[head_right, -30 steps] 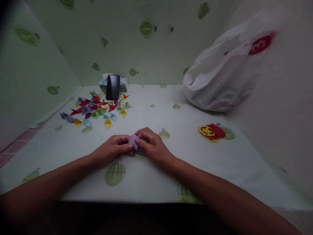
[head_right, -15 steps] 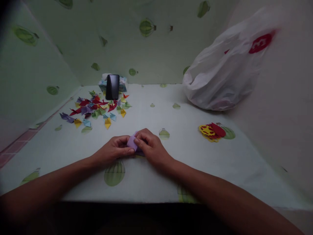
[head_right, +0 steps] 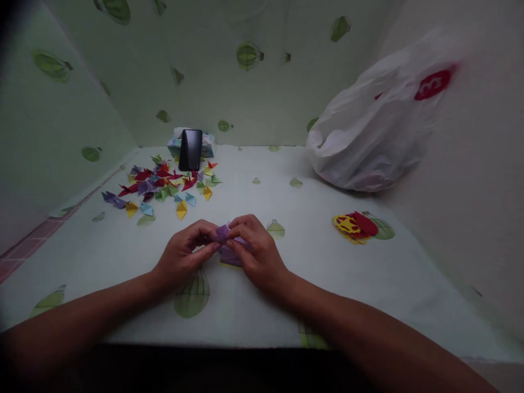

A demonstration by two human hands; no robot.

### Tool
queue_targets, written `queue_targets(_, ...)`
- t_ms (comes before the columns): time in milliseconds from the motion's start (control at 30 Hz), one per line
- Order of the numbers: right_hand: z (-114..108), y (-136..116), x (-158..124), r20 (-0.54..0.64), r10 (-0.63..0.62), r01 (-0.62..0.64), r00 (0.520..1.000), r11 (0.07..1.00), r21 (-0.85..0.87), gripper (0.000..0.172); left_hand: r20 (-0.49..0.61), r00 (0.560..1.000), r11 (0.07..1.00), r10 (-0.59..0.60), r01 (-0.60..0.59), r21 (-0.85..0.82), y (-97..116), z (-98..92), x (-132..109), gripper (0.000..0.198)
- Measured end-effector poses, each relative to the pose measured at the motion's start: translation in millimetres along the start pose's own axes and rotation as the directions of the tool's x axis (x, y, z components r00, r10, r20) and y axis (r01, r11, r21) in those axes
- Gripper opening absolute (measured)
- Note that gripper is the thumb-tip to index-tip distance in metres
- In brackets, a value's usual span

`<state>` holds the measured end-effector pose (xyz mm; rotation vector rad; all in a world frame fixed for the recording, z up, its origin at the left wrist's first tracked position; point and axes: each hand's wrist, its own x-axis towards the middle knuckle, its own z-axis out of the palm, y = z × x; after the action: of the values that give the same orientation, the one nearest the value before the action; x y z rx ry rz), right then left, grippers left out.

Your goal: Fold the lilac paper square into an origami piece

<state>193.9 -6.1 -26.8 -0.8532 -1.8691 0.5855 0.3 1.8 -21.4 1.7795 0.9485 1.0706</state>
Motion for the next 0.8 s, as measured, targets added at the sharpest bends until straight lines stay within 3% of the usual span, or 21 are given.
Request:
queue_targets(200,0.5,-1.2,-0.1,-0.004,0.001,-0.001,1.000,1.000,0.005,0.012,-0.083,0.996,0.998,0.032,-0.036,-0.049,-0.3,2.8,-3.4,0.023)
queue_targets(800,-3.1,-8.0,2.6,-0.021,0.061,-0.059,0.998,0.995,0.084,0.010,-0.101,0.995,0.999,0.020,-0.024,-0.038,-4.2,2.2,-6.7,0.031)
